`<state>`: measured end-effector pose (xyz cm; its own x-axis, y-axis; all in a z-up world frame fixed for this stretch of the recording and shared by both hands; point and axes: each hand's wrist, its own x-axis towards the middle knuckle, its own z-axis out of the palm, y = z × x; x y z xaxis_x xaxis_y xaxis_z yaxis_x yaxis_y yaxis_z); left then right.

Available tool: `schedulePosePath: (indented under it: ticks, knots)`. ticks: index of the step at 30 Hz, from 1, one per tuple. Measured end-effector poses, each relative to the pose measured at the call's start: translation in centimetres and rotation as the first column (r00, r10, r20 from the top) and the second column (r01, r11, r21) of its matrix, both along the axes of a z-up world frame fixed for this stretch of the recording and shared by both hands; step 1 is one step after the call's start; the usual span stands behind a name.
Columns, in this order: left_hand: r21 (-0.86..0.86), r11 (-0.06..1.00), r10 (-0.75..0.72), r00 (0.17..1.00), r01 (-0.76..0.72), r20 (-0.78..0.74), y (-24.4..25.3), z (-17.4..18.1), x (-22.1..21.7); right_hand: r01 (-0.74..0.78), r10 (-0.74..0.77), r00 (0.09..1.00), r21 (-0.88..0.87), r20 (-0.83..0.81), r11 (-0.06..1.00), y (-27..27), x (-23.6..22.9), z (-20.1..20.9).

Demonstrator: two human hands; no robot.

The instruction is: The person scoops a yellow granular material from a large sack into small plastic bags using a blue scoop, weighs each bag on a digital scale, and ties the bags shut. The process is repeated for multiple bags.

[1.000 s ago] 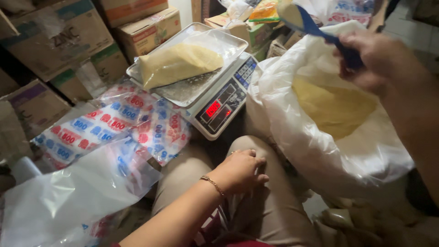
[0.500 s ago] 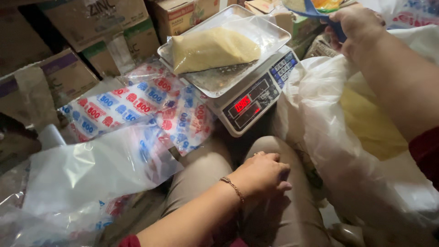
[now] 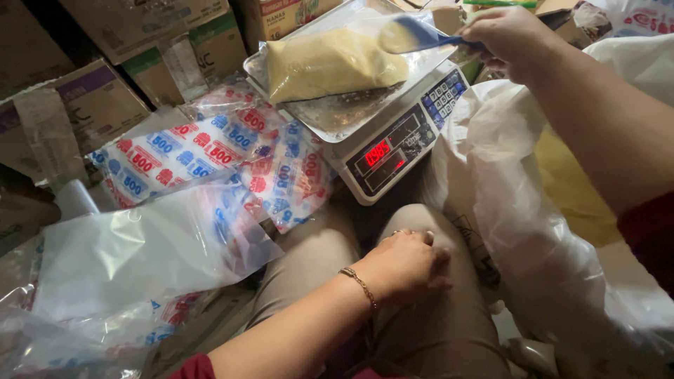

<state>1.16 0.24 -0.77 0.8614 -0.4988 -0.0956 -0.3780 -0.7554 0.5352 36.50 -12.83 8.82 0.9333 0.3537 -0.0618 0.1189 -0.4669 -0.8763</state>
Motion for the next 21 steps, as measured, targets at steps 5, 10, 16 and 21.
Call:
schedulePosePath:
  ticks: [5,10,16,21]
  knots:
    - [-0.003,1.000,0.003,1.000,-0.003,-0.003,0.2,0.0,-0.1,0.120,-0.118,0.991,0.021,-0.065,0.993,0.6,-0.4,1.0]
    - [0.027,0.999,-0.018,1.000,0.018,-0.013,0.2,0.7,-0.4,0.175,-0.171,0.982,0.044,-0.082,0.984,-2.1,-0.5,0.4]
    - [0.013,1.000,-0.005,1.000,0.006,-0.024,0.0,1.1,-0.5,0.233,-0.228,0.968,0.041,-0.109,0.971,-3.7,-0.3,-0.8]
    - [0.005,1.000,0.003,1.000,-0.003,-0.024,0.0,1.1,-0.5,0.201,-0.195,0.975,0.051,-0.106,0.978,-3.9,-0.7,-1.0]
